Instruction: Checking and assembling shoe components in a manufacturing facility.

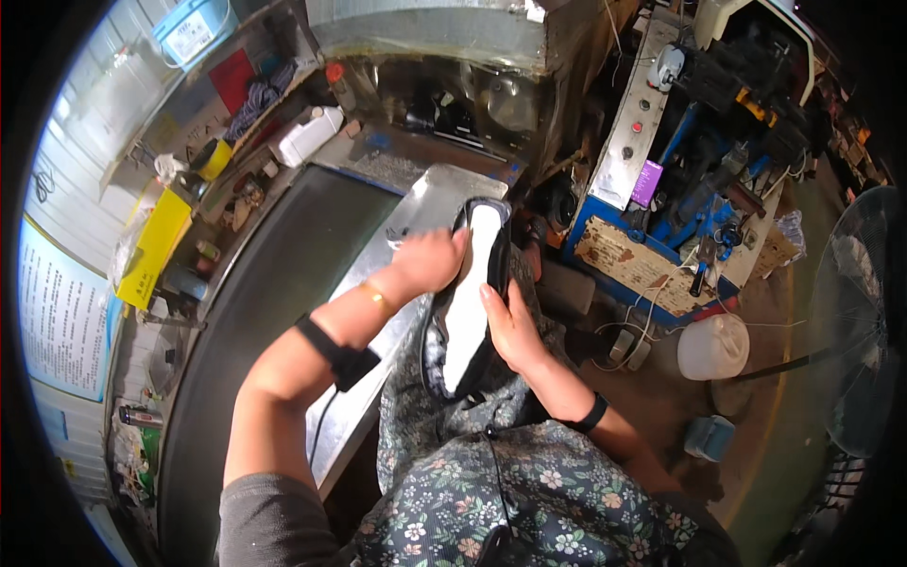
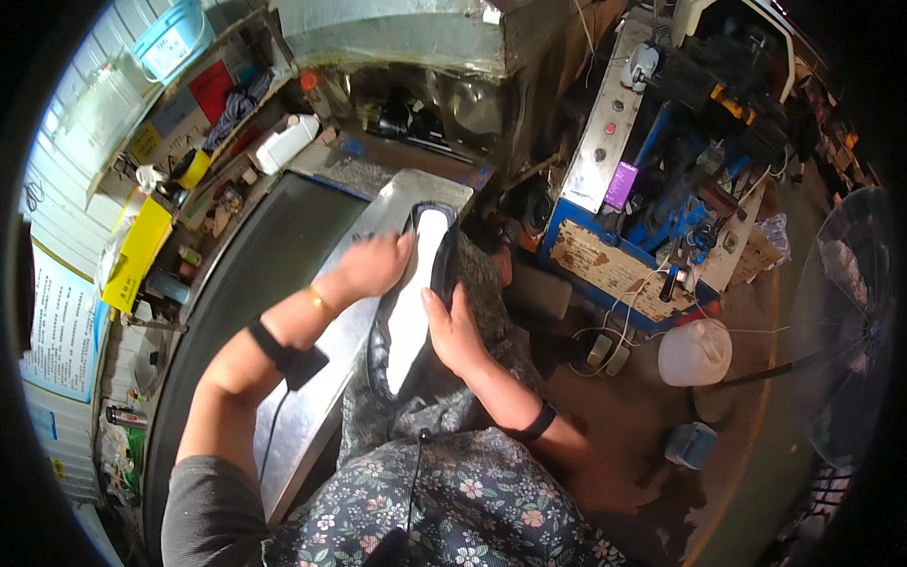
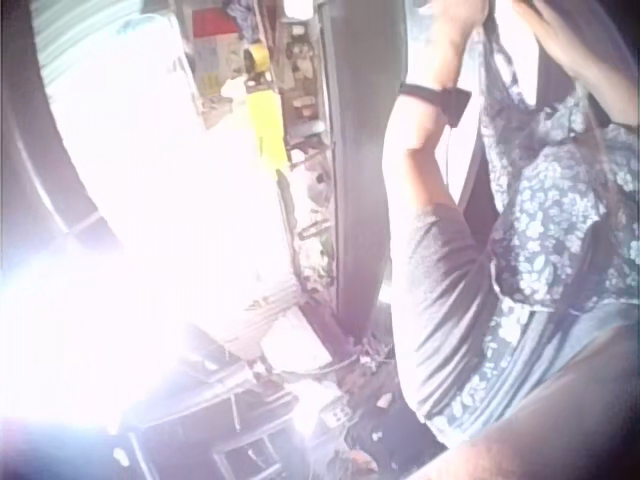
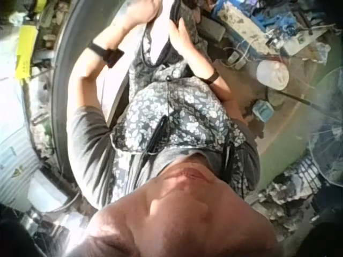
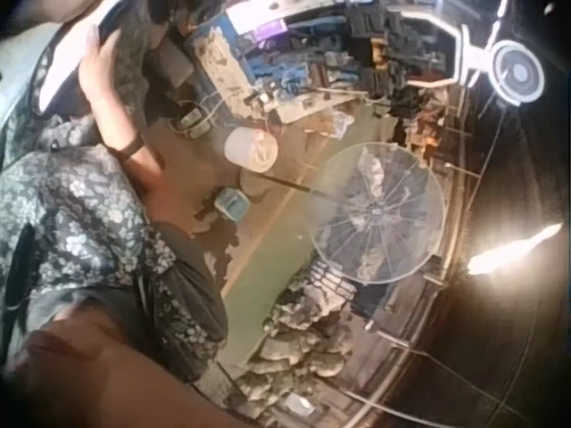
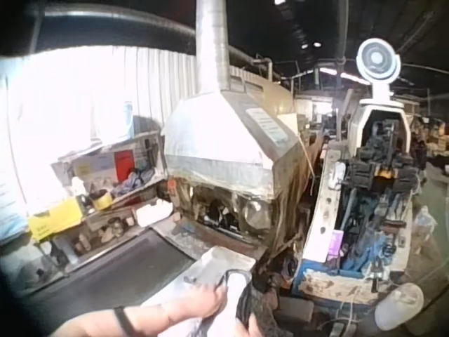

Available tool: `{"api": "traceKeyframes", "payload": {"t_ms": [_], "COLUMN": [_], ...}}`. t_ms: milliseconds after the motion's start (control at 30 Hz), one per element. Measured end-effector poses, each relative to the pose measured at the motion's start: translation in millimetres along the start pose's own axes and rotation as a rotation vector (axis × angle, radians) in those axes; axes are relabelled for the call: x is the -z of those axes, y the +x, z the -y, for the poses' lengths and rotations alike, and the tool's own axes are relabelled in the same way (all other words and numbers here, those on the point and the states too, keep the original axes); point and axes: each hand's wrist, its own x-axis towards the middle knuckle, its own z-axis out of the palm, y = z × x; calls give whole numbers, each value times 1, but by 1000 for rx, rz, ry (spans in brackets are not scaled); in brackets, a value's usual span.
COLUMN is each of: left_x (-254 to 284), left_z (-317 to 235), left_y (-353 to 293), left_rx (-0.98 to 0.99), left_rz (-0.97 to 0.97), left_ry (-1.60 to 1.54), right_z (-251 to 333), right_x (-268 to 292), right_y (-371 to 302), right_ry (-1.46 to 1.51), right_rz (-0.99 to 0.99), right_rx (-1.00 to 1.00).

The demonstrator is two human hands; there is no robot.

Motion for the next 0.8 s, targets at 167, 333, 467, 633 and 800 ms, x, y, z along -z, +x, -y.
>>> {"api": "traceKeyframes", "payload": {"t_ms": [167,333,467,633,800], "left_x": [-41,1,-27,-32,20], "left_z": [-29,-70,-33,-22,-36], "left_y": [-77,-78,-73,-47,-34], "left_rx": [248,524,439,617,209], "left_rz": [-282,-86,-202,-155,-27], "left_ry": [-748,-294,-934,-919,110], "right_z": [-10,-27,-3,10,14], "right_x": [4,3,0,3,1], "right_y": [-11,-14,-10,-14,-17], "right_ry": [85,-138,-119,-215,-473], "right_rz": [40,-3,45,132,65], "right_rx": [-6,32,158,15,119]}}
